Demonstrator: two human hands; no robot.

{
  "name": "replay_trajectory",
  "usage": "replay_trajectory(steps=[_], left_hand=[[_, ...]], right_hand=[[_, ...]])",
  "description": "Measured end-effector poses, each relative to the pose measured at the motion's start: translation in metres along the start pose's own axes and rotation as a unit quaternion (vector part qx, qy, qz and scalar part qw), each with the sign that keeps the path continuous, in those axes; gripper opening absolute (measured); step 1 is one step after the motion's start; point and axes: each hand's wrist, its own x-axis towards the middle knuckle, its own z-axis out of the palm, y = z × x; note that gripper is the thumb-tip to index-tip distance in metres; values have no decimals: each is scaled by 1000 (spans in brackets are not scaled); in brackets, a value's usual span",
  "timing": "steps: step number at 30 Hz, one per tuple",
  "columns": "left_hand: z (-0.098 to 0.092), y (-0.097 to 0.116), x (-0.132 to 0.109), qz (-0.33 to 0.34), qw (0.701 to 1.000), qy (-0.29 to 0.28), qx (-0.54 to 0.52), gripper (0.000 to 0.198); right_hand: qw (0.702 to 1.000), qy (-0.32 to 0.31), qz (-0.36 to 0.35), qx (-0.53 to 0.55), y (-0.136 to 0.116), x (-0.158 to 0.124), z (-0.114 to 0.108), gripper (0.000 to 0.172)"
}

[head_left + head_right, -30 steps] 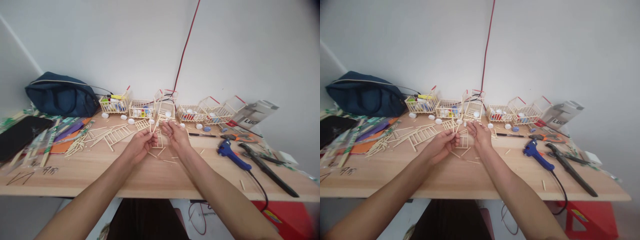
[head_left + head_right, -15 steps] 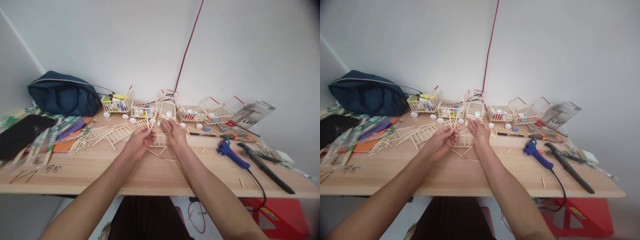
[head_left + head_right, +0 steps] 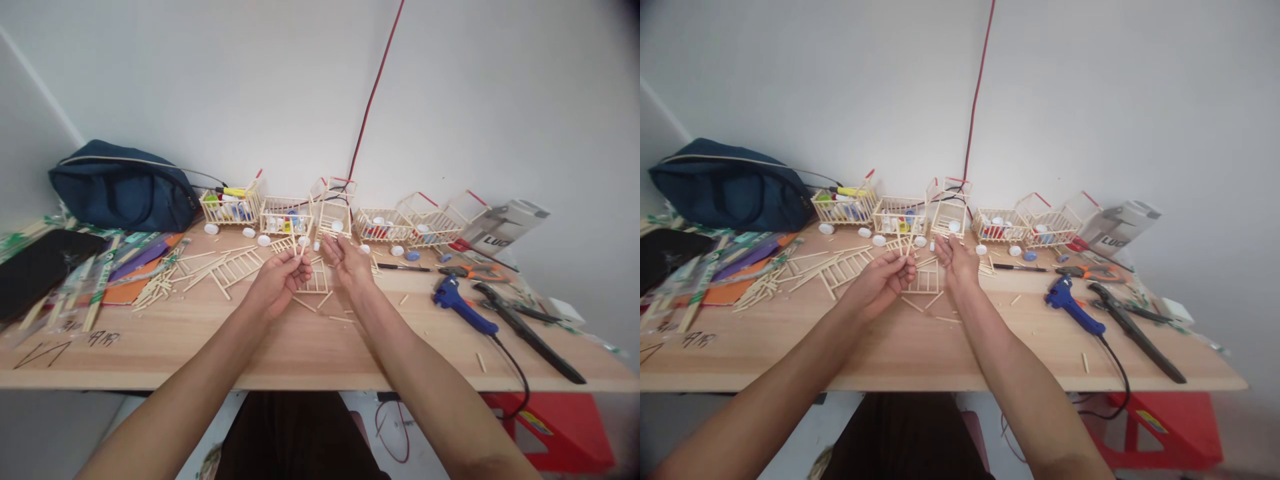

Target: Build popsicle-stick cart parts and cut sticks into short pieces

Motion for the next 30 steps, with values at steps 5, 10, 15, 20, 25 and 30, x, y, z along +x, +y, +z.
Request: replay_trajectory(steps=[5, 10, 15, 20, 25, 30], left_hand=[[-2, -1, 1, 4, 1000, -1, 7, 11], [-4, -4, 1, -2, 999, -2, 39, 16], [-1, -9, 0, 2, 996, -9, 83, 12], [-1, -16, -3, -3, 989, -58, 136, 5], [1, -20, -5, 5, 982, -132, 139, 17], [2, -21, -5, -11, 984, -132, 117, 15]], right_hand=[[999, -38, 5, -36, -5, -2, -7, 21], [981, -120, 25, -151, -25, -9, -32, 23], [949, -199, 56, -237, -40, -20, -55, 29], [924, -255, 69, -275, -36, -30, -55, 41], [912, -280, 22, -300, -30, -33, -53, 37], [918, -298, 38, -258, -25, -34, -54, 32]])
